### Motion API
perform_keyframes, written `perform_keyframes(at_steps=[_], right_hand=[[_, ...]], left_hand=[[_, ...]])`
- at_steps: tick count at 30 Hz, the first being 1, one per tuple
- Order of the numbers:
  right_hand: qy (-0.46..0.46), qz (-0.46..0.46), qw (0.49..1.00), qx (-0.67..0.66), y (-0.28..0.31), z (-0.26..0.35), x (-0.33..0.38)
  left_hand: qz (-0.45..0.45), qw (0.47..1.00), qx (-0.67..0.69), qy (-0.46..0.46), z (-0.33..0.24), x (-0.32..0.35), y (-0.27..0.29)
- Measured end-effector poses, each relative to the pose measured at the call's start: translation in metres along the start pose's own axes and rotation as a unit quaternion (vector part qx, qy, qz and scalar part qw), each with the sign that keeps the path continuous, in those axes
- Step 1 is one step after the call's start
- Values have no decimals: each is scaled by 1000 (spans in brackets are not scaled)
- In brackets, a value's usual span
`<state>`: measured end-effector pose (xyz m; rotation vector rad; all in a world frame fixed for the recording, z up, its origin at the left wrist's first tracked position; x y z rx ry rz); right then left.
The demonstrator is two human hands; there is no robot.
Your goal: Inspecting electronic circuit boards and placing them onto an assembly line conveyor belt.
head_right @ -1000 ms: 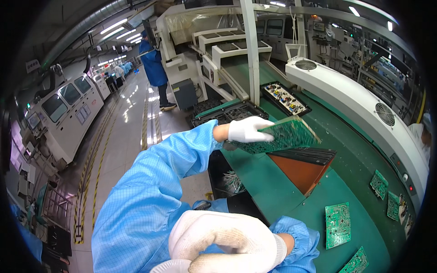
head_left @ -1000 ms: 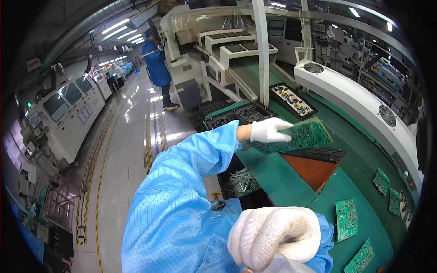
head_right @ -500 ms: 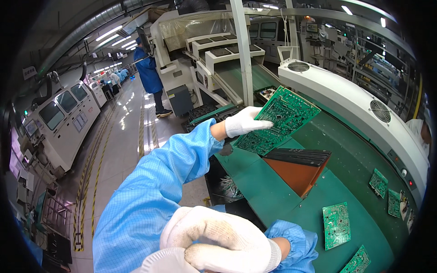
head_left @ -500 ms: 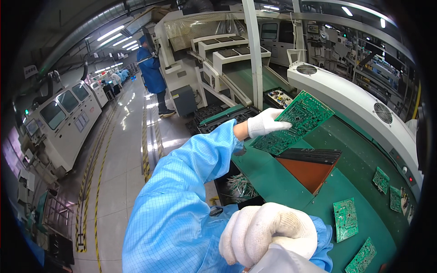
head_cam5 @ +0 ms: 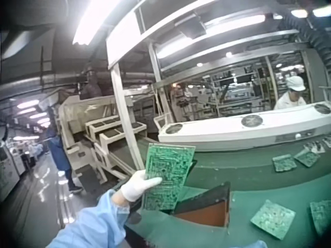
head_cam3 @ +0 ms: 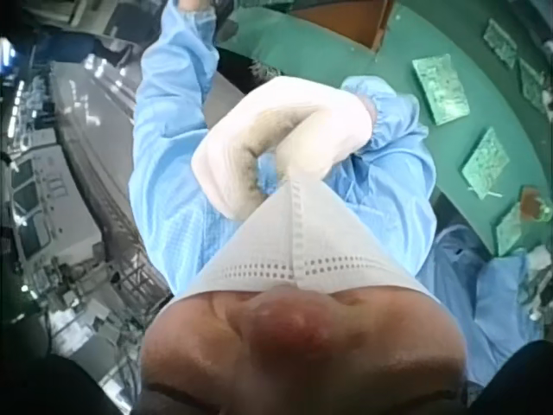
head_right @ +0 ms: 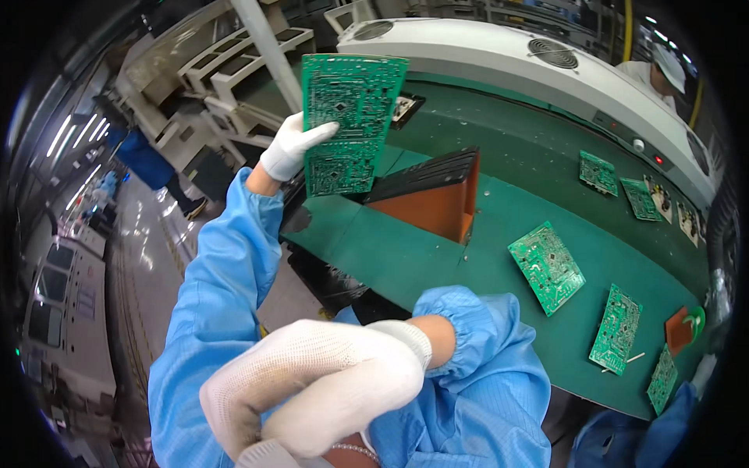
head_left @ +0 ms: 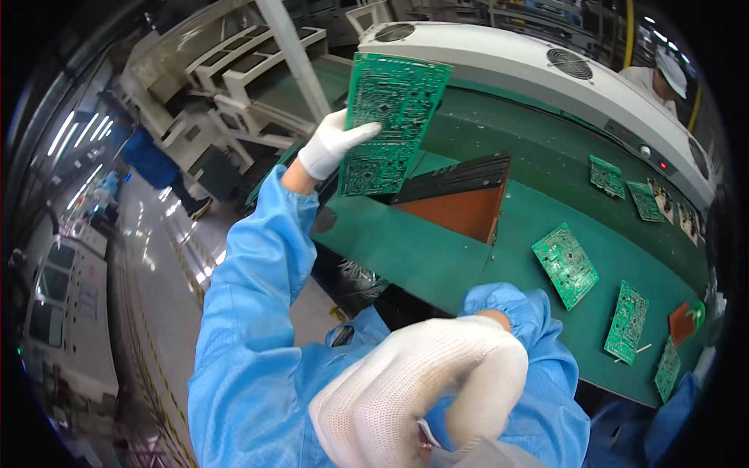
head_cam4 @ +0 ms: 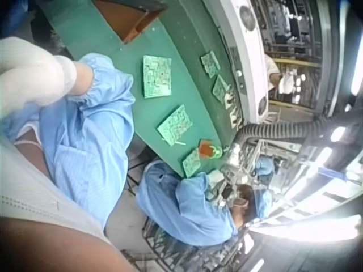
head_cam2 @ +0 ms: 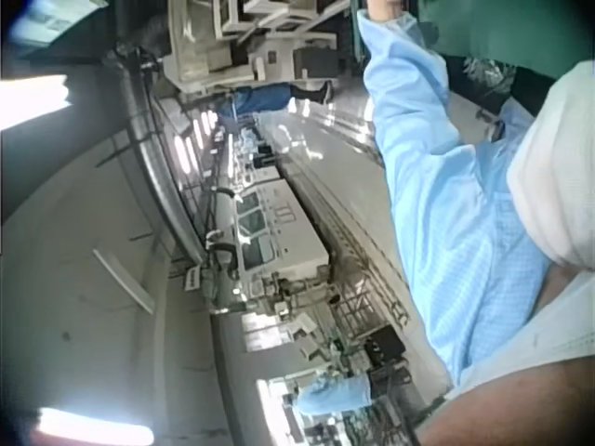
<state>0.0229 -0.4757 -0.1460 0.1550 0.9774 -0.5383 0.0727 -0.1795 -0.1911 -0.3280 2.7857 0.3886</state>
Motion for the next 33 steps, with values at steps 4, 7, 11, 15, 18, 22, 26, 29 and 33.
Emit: perform_keyframes(at_steps=[4,7,11,15,18,22,26,29,33], right_hand=[[120,-30,992,24,16,-23,5],[162,-35,985,56,20,-5,2],[152,-66,981,99,17,-22,3],[318,-314,890,-90,15,-56,0],[226,-184,956,-44,42,-44,13],[-144,-310,939,-25,56,-66,0],[-156,-318,934,52,61,-73,10],[-139,-305,936,102,63,-69,10],[-84,-311,942,97,65,-68,8]], left_hand=[[1,1000,27,-8,13,-21,3],[17,1000,5,-12,18,-29,7],[38,998,35,19,27,-31,14],[47,999,-1,14,36,-48,26],[92,995,-43,-6,33,-69,11],[114,990,-63,45,16,-40,32],[253,942,-216,35,33,-51,5],[311,934,-176,5,30,-41,-14],[310,930,-200,0,26,-56,-18]])
Point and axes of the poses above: each hand's wrist, its own x-axis away from the middle knuckle, its own y-axis out of the back of the hand, z = x × y, the point moved 1 cm from there along -x, towards the middle knuckle, and after that the axes turned 1 degree about -y, right-handed, at the moved point
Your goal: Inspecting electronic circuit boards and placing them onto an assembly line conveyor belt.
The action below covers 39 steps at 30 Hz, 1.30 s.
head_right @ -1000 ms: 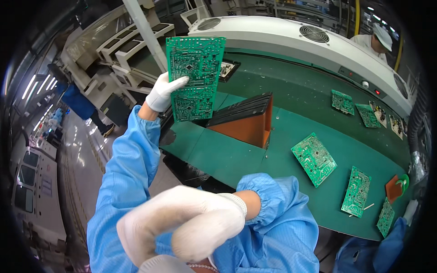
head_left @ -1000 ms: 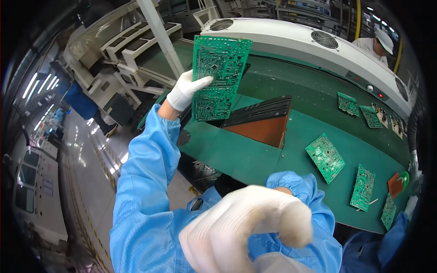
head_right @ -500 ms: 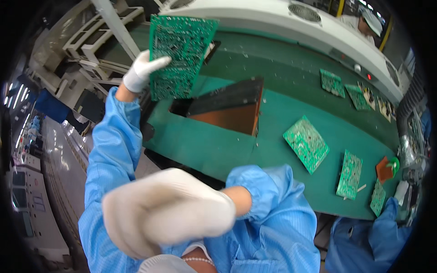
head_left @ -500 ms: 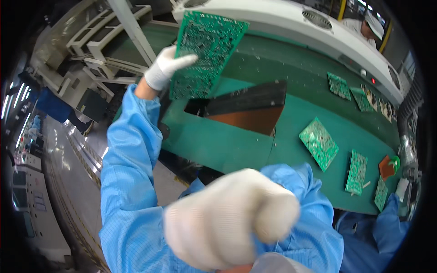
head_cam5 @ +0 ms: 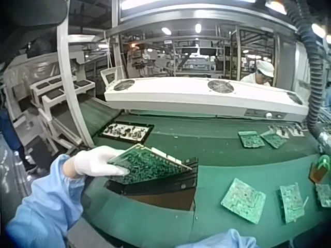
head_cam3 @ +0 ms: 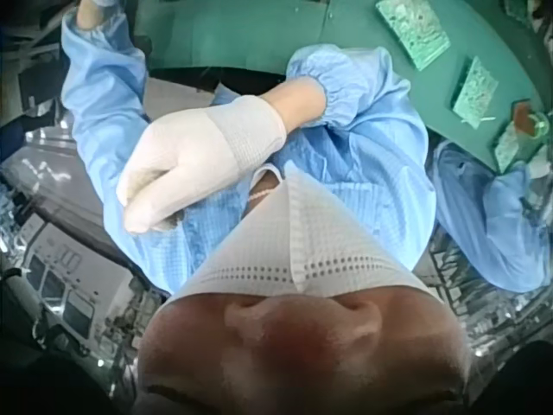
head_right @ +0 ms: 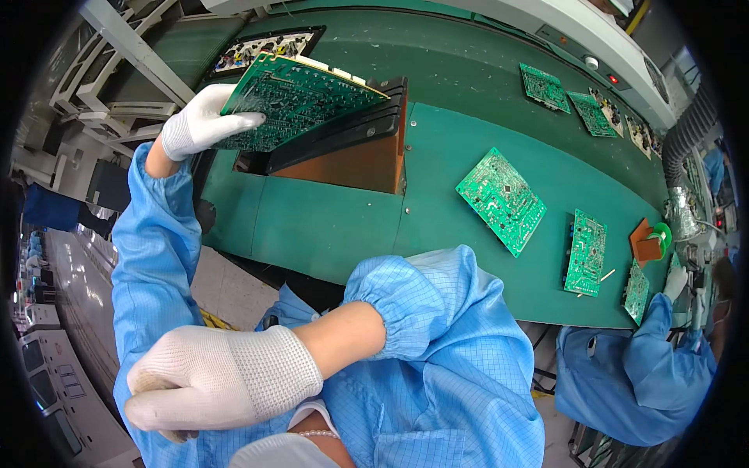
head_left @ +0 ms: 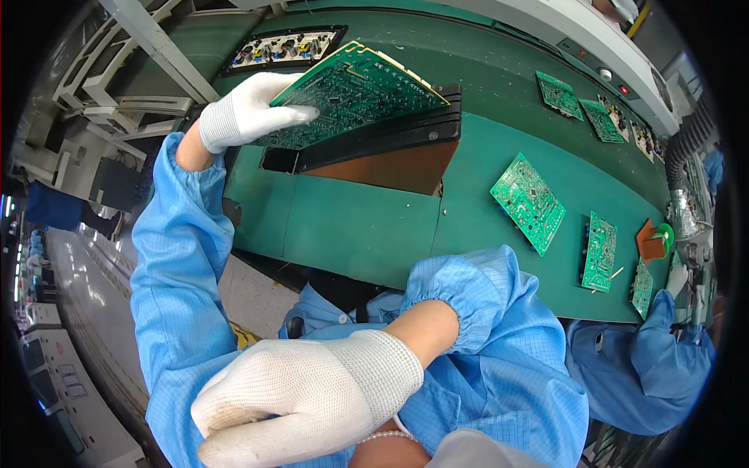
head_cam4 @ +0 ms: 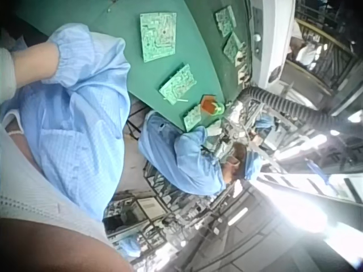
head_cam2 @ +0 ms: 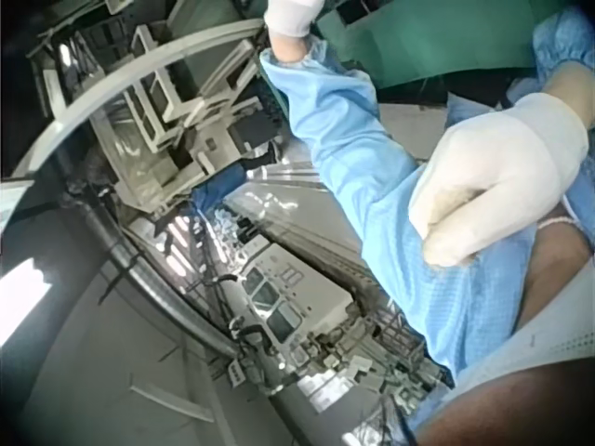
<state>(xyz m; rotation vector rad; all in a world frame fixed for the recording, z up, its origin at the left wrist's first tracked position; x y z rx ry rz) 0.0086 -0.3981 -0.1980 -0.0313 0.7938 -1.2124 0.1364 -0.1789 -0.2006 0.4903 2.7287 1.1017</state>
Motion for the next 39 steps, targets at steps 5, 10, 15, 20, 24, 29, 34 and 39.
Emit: perform_keyframes(at_steps=[5,10,15,20,24,29,34,39], right_hand=[[6,-9,1000,-3,5,6,-2],[38,-19,998,55,9,15,-1],[65,-53,986,143,14,19,0],[71,-59,982,166,16,17,1],[129,-65,934,327,16,37,12],[209,-255,725,604,26,92,17],[95,-348,506,784,113,127,11],[-5,-284,625,727,166,125,-14]], left_hand=[[43,999,23,13,3,-15,5],[31,999,27,8,-8,-9,-3],[-90,984,-97,-117,-15,18,-52],[-234,940,-198,-150,-18,48,-108],[-252,955,-122,-99,-29,86,-77],[-383,860,337,17,-37,101,-20],[-351,727,576,-129,4,94,-13],[-345,738,562,-142,1,75,-26]])
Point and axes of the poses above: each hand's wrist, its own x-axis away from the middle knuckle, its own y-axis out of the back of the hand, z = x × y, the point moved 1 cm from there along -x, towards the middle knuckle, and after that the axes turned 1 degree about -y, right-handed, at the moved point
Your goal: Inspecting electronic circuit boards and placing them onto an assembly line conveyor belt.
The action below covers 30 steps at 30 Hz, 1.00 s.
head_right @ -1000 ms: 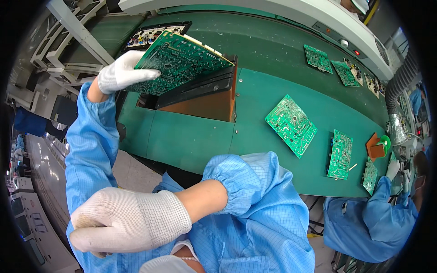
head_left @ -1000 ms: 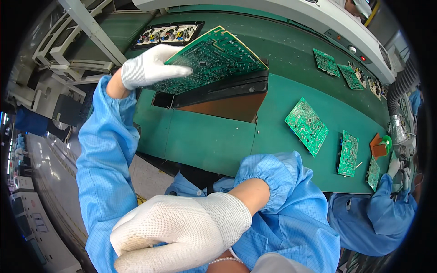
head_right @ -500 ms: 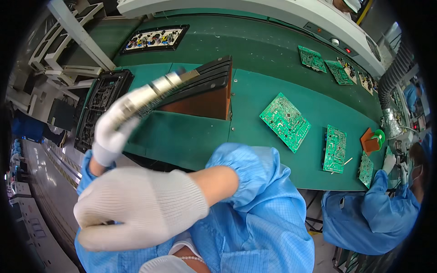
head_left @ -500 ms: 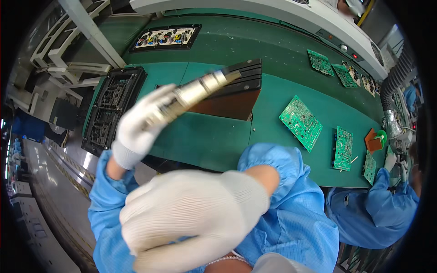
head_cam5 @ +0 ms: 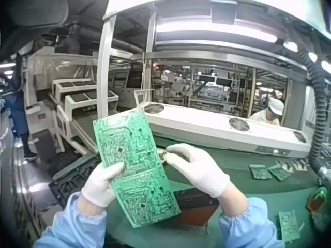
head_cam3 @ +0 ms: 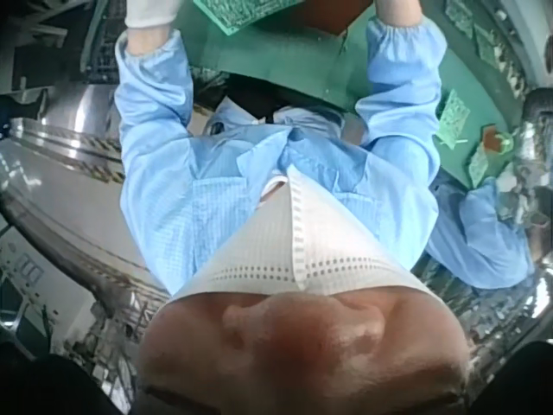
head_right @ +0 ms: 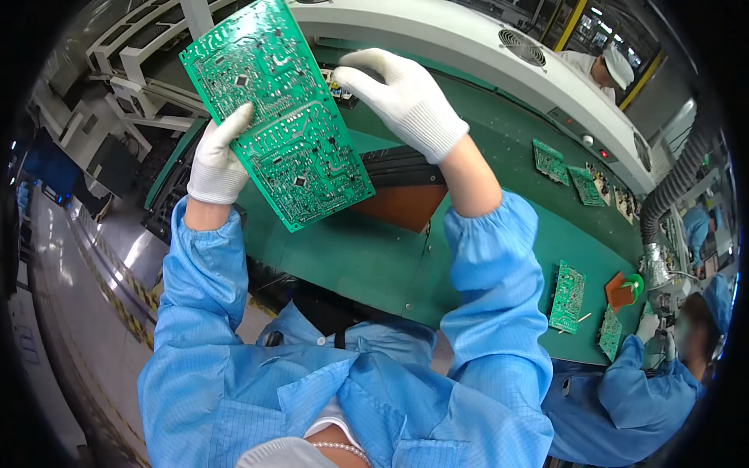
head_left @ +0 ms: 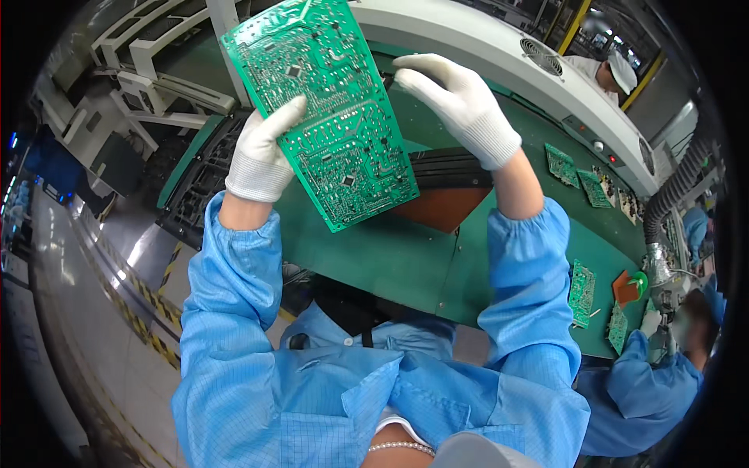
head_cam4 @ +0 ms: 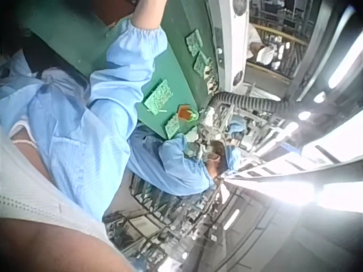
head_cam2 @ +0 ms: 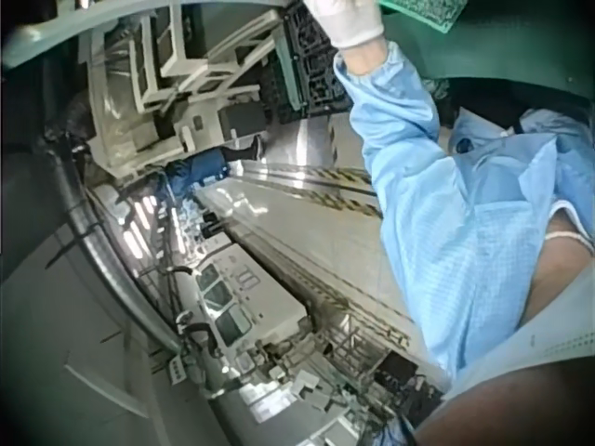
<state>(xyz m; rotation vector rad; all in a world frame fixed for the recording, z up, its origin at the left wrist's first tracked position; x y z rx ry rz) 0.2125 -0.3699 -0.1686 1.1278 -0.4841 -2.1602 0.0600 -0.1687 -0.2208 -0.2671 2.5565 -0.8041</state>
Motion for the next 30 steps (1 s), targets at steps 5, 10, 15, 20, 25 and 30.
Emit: perform_keyframes(at_steps=[5,10,15,20,25,30], right_hand=[[-60,42,996,-54,-19,4,-24],[43,-59,989,131,-46,9,-27],[7,-67,990,123,-77,-2,-30],[-15,-38,994,106,-94,-5,-33],[5,-54,990,131,-87,11,-28],[3,-295,955,-40,-14,40,0]], left_hand=[[-9,995,-99,-15,-4,2,8],[-38,994,-104,-9,-9,10,14],[-72,990,-119,-24,1,20,35],[-69,993,-95,-10,-2,27,46],[-88,968,-228,-62,-17,20,62],[-147,933,-307,-118,-57,10,73]])
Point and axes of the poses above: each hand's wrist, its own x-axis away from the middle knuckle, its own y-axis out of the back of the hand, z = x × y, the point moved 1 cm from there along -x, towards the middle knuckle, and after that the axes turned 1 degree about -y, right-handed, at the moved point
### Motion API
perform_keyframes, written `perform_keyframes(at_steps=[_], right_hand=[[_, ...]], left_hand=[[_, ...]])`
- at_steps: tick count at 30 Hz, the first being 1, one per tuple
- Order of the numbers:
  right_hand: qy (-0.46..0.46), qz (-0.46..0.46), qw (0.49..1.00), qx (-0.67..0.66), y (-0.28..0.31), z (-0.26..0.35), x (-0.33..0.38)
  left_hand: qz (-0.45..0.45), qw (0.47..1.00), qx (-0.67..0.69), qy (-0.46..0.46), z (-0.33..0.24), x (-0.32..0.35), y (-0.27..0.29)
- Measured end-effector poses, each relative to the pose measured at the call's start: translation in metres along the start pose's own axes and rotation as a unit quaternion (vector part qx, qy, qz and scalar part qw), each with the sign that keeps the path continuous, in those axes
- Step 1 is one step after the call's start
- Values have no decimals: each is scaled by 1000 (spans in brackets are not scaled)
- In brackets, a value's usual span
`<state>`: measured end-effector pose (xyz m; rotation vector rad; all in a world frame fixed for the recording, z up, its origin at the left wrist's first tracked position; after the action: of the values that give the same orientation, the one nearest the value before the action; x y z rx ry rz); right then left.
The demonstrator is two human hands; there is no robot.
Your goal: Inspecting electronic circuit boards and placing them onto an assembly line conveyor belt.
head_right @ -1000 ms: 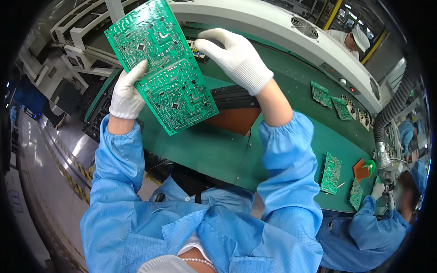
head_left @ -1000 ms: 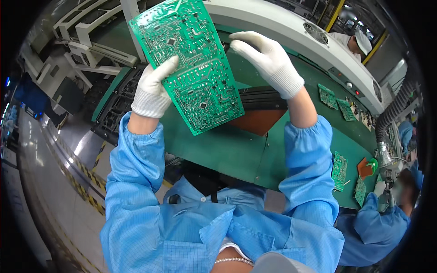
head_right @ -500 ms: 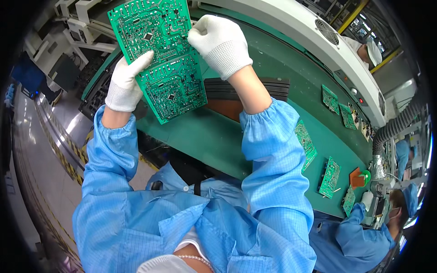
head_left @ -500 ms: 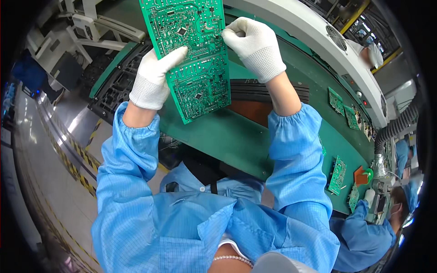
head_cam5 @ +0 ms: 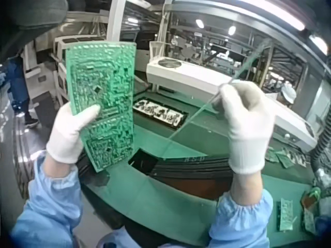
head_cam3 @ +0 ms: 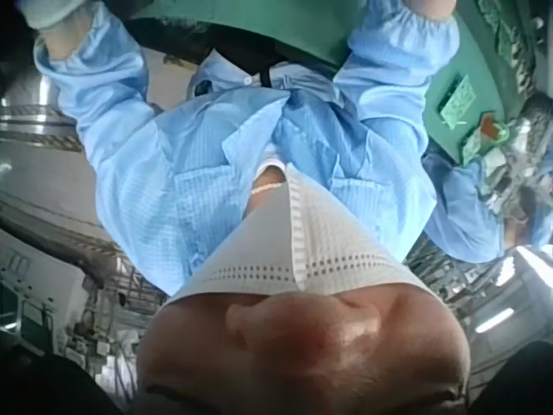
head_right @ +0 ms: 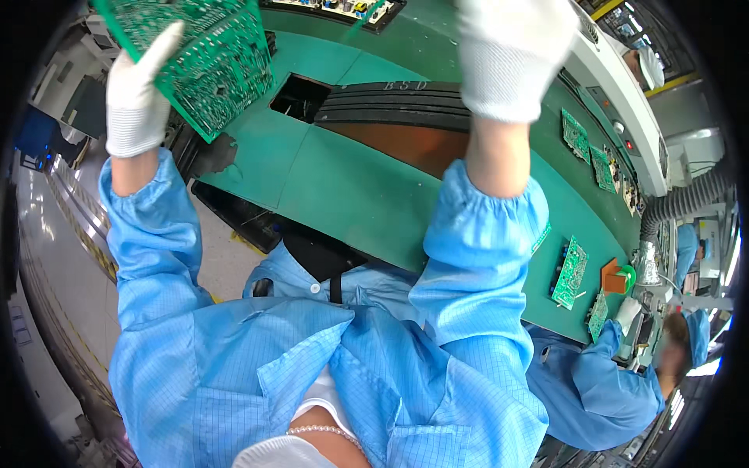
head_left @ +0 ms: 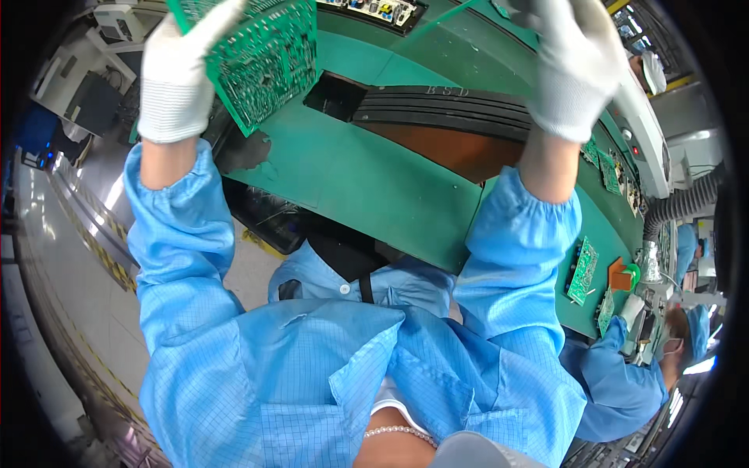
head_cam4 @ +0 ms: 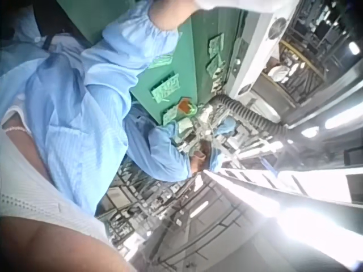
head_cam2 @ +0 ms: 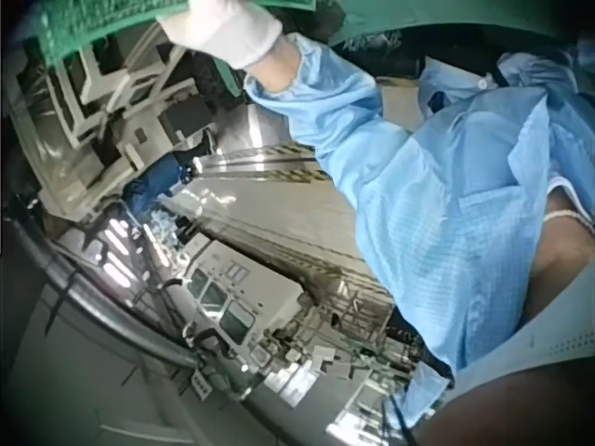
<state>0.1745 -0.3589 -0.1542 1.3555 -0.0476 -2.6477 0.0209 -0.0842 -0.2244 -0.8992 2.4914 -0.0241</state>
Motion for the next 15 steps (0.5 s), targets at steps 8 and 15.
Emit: perform_keyframes(at_steps=[8,15], right_hand=[[52,55,986,147,-80,-67,76],[16,310,906,287,-82,-79,82]], left_hand=[[-75,896,-336,-282,-14,10,59],[-74,962,261,-11,4,17,59]])
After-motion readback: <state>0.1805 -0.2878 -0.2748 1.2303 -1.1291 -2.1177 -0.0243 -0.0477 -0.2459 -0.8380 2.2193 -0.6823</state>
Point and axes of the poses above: each hand's wrist, its own x-axis away from the middle knuckle, its own y-axis out of the back of the hand, z = x × y, the point moved 1 cm from there along -x, towards the middle knuckle, and after that the axes turned 1 degree about -y, right-handed, at the moved point
